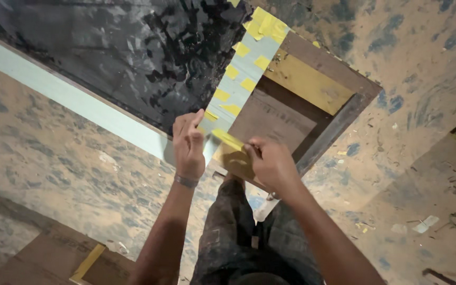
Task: The person applies yellow masking tape to the edges of a rectangular frame. They tear off pieces of tape and press them along the perimeter of the frame.
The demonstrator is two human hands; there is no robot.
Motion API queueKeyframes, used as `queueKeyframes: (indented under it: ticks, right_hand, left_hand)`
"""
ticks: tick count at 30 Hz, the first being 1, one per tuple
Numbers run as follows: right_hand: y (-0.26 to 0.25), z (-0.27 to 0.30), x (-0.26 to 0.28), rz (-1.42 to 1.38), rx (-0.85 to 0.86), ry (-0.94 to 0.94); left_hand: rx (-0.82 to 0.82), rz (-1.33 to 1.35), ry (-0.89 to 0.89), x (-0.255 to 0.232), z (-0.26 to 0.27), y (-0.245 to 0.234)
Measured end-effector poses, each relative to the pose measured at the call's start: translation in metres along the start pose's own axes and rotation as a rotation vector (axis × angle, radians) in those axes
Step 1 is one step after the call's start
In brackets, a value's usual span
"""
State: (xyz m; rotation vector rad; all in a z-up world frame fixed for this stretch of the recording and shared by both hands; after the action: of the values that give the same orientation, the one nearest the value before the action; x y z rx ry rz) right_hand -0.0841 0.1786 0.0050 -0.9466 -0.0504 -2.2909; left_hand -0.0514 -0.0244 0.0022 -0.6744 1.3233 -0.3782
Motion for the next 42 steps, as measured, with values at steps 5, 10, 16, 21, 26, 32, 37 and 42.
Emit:
queueKeyframes:
  ticks: [5,10,16,21,26,32,37,42]
  right_hand:
    - [0.009,-0.020,-0.005,0.028,0.000,-0.039]
    - [0.011,-0.011,-0.019,0.030,0.028,-0.020]
    - [0.019,-0.020,-0.014,0.192,-0.103,-0.107]
    - [0.010,-0.039,-0.022,0.163,-0.120,-0.086]
    - [-0.003,-0.025,-0.034,0.075,-0.069,0.024]
    - [-0.001,0.003,-0.037,0.080,-0.066,0.015]
    - [0.004,-0.002,-0.022,0.038,-0.137,-0.110]
    - [-0.002,-0.003,-0.011,-0.034,-0.105,-0.149]
  left_hand:
    - [-0.056,-0.208,-0.022,-0.008,-0.004,0.005]
    - [-0.110,-0.296,0.061,-0.011,-0.005,0.010]
    - [-0.184,-0.354,0.053,-0.018,0.002,0.011]
    - [-0.135,-0.428,0.202,-0.022,0.004,0.016]
    - [-0.122,-0.432,0.189,-0.016,0.003,0.020]
    - [-0.105,-0.316,0.122,-0.009,0.006,0.013]
    - [-0.143,-0.307,0.156,-0.017,0.004,0.012]
    - [-0.206,-0.341,0.099,-0.017,-0.003,0.013]
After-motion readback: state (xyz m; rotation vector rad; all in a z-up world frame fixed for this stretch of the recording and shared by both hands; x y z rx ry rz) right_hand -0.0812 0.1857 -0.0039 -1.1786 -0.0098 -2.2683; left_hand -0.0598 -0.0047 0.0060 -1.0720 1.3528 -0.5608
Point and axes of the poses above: each hand's wrist, its own z-axis away from the middle knuckle, its own y-axis out of the palm, x = y × z, the point moved 5 cm from there along -z, towards the middle knuckle, and after that the axes turned 7 degrees about -z, right-handed, at the moved point
